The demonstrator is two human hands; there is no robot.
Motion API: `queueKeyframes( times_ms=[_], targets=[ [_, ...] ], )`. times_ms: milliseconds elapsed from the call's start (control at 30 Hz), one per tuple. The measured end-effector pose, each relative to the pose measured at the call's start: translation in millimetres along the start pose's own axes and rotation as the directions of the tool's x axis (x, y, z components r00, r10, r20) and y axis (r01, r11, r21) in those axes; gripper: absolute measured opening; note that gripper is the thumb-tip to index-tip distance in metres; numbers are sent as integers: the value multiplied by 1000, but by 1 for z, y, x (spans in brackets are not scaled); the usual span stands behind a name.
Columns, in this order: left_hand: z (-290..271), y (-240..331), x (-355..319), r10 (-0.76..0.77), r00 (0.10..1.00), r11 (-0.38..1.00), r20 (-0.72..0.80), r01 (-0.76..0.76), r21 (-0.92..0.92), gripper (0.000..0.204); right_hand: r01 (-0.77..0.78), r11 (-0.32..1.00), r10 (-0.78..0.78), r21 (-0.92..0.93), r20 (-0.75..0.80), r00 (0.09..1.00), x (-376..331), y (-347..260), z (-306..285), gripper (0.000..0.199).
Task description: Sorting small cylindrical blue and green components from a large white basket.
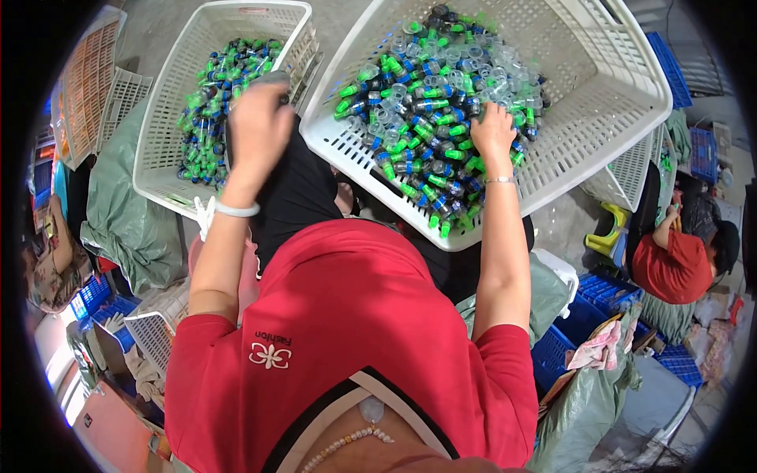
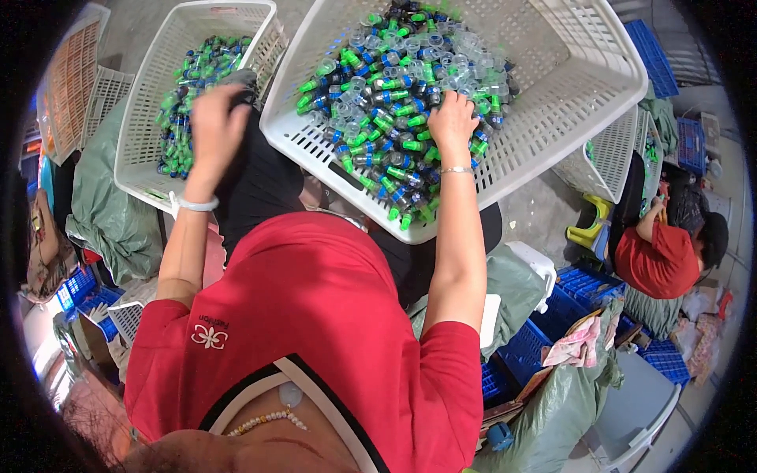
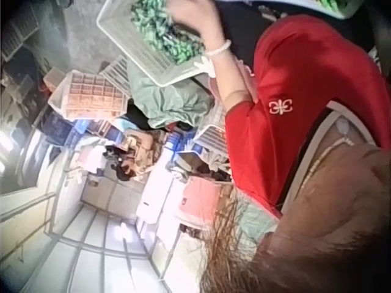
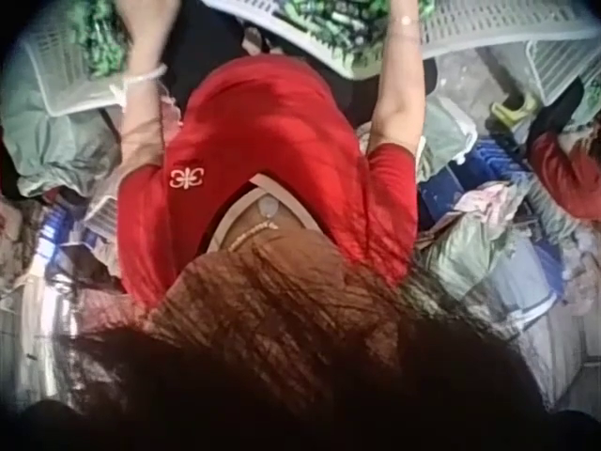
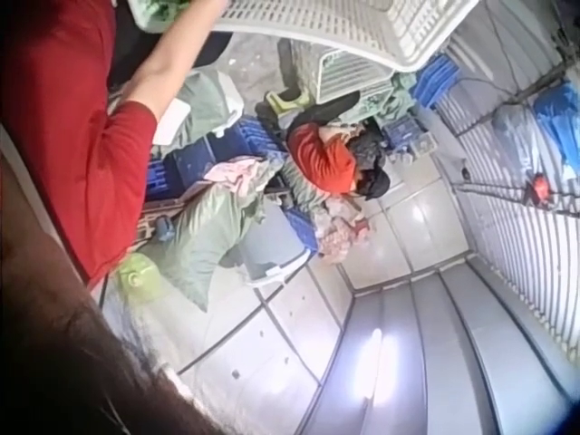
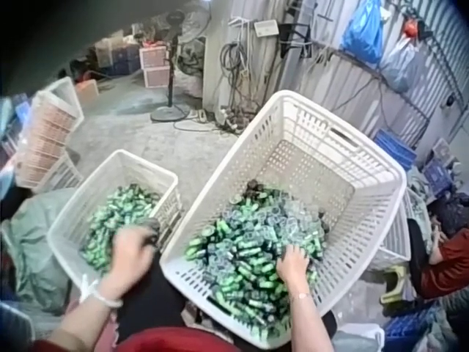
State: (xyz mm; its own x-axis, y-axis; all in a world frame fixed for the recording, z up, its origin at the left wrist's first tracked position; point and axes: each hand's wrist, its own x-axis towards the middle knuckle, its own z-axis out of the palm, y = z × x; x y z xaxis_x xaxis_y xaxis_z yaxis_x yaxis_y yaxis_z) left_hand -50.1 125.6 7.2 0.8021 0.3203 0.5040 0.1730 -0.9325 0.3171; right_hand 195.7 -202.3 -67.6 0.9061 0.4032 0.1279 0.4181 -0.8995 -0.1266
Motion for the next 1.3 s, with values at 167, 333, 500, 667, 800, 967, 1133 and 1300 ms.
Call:
queueKeyframes(
  times_ms=[167, 333, 500, 667, 800, 967, 1133, 1300],
  targets=[
    [95, 78, -42, 373, 778, 898, 505, -164, -409, 25, 43, 999, -43, -34, -5, 999, 3, 0, -5, 35],
    [138, 84, -49, 385, 645, 922, 660, -231, -312, 23, 124, 964, -61, 234, -259, 964, -17, 0, -22, 31],
    [130, 85, -23, 343, 750, 788, 566, 99, -608, 22, 203, 726, -162, 657, -124, 979, -53, -32, -66, 27],
    [92, 122, 1, 147, 736, 522, 661, 510, -684, 25, 275, 696, -294, 664, -86, 952, -74, -63, -74, 21],
    [75, 138, 7, 42, 760, 489, 648, 550, -677, 26, 85, 563, -212, 822, 44, 976, -80, -82, -78, 19],
    [68, 148, 1, 51, 911, 696, 410, 262, -668, 27, -309, 300, 69, 902, 303, 950, -93, -102, -66, 19],
    [61, 140, 3, 290, 940, 836, 178, -158, -525, 27, -786, -296, -229, 543, 758, 610, -93, -92, -69, 20],
    [72, 119, 3, -58, 797, 551, 601, 528, -647, 27, 257, 603, -348, 755, -41, 937, -95, -103, -85, 31]
  ],
)
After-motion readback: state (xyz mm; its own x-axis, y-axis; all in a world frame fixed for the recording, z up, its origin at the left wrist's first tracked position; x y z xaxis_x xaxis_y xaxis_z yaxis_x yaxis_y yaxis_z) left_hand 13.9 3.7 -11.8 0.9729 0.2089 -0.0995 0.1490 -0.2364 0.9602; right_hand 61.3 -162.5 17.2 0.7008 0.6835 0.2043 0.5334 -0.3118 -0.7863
